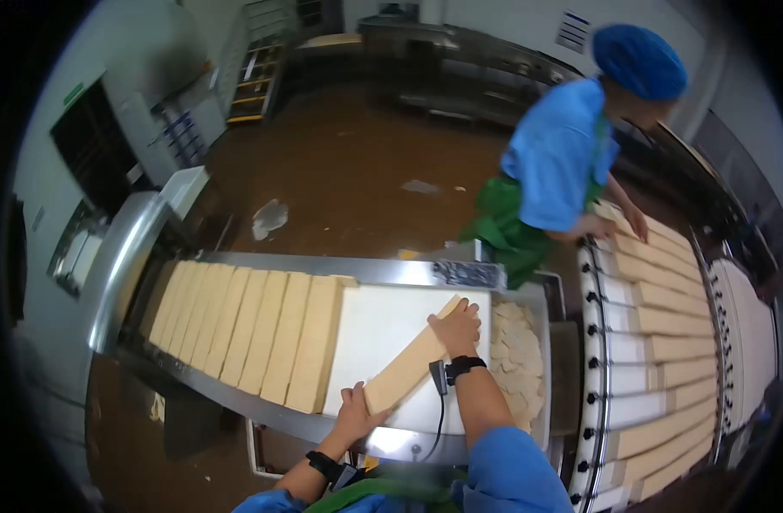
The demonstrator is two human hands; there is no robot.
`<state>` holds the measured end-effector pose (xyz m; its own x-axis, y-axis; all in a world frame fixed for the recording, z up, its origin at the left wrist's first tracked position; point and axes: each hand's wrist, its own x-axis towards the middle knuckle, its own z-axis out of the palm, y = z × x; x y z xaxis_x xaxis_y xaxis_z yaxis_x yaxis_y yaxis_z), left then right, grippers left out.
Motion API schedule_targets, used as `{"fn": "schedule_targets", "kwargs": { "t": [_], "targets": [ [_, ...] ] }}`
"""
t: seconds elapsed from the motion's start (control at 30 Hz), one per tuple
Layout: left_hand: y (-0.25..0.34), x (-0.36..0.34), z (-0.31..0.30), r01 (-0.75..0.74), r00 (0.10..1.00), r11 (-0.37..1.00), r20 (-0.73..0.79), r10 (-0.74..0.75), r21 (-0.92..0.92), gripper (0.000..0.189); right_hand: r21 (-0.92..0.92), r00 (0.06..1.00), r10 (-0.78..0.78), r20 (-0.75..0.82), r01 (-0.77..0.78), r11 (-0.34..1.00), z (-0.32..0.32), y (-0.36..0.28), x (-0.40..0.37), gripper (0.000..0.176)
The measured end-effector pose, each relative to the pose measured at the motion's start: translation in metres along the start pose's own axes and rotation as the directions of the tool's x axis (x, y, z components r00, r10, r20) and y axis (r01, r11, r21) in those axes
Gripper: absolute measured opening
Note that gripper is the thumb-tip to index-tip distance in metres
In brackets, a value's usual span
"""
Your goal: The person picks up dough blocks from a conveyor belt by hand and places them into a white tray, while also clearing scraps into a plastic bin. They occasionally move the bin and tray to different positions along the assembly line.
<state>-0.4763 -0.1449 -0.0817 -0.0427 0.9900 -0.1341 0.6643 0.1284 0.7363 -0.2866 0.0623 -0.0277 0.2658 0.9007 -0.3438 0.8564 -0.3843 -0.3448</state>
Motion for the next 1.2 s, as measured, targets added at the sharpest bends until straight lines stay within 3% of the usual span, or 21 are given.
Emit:
{"fn": "schedule_targets", "kwargs": {
  "t": [0.03,0.13,0.2,0.23,0.27,0.33,0.43,0.53,0.6,0.7,0.83,0.97,1.07,1.1,1.2],
  "targets": [
    [0.007,0.005,0.006,-0.008,0.993,0.995,0.116,-0.003,0.096,0.082,0.063,0.997,-0.015,-0.077,0.02,0.998,0.0,0.024,0.005,0.099],
    [0.04,0.017,0.03,-0.013,0.993,0.979,0.119,-0.012,0.204,0.075,0.136,0.931,-0.093,-0.353,0.15,0.979,0.04,0.103,0.036,0.092],
    [0.042,0.022,0.057,-0.212,0.976,0.958,-0.012,0.219,0.195,0.066,0.262,0.903,0.126,-0.411,-0.016,0.965,0.024,0.13,0.025,0.089],
    [0.067,0.02,0.057,-0.141,0.99,0.983,0.005,0.142,0.116,0.065,0.388,0.914,0.229,-0.336,-0.087,0.917,-0.009,0.14,0.003,0.087],
    [0.085,0.018,0.065,-0.189,0.981,0.979,-0.021,0.191,0.078,0.067,0.509,0.913,0.319,-0.254,-0.155,0.847,-0.041,0.152,-0.02,0.085],
    [0.119,0.015,0.086,-0.295,0.955,0.955,-0.025,0.296,0.01,0.069,0.537,0.809,0.368,-0.459,-0.078,0.84,-0.062,0.205,-0.034,0.079],
    [0.176,0.013,0.115,-0.466,0.883,0.883,0.022,0.468,-0.056,0.071,0.372,0.615,0.28,-0.737,0.023,0.928,-0.084,0.3,-0.046,0.075],
    [0.236,0.004,0.138,-0.608,0.78,0.786,0.099,0.617,-0.113,0.072,0.743,0.64,0.631,-0.439,-0.137,0.655,-0.162,0.343,-0.098,0.074],
    [0.268,-0.002,0.159,-0.653,0.714,0.722,0.131,0.688,-0.229,0.072,0.69,0.584,0.68,-0.442,-0.263,0.674,-0.176,0.396,-0.102,0.074],
    [0.304,-0.005,0.188,-0.667,0.594,0.667,0.303,0.745,-0.333,0.074,0.374,0.612,0.691,-0.384,-0.581,0.723,-0.189,0.472,-0.099,0.072],
    [0.335,0.0,0.224,-0.65,0.466,0.644,0.457,0.757,-0.404,0.067,0.161,0.693,0.613,-0.378,-0.604,0.781,-0.193,0.545,-0.084,0.063],
    [0.357,0.006,0.273,-0.672,0.392,0.604,0.485,0.781,-0.429,0.059,0.172,0.538,0.643,-0.545,-0.679,0.714,-0.196,0.581,-0.071,0.063],
    [0.362,0.017,0.326,-0.674,0.337,0.545,0.449,0.828,-0.499,0.054,0.182,0.539,0.628,-0.561,-0.659,0.729,-0.201,0.577,-0.076,0.066],
    [0.369,0.018,0.337,-0.587,0.363,0.59,0.472,0.804,-0.554,0.052,0.176,0.581,0.644,-0.498,-0.659,0.731,-0.205,0.57,-0.081,0.07],
    [0.377,0.013,0.35,-0.493,0.455,0.678,0.502,0.735,-0.546,0.053,0.128,0.644,0.581,-0.498,-0.608,0.783,-0.192,0.564,-0.082,0.07]
  ]
}}
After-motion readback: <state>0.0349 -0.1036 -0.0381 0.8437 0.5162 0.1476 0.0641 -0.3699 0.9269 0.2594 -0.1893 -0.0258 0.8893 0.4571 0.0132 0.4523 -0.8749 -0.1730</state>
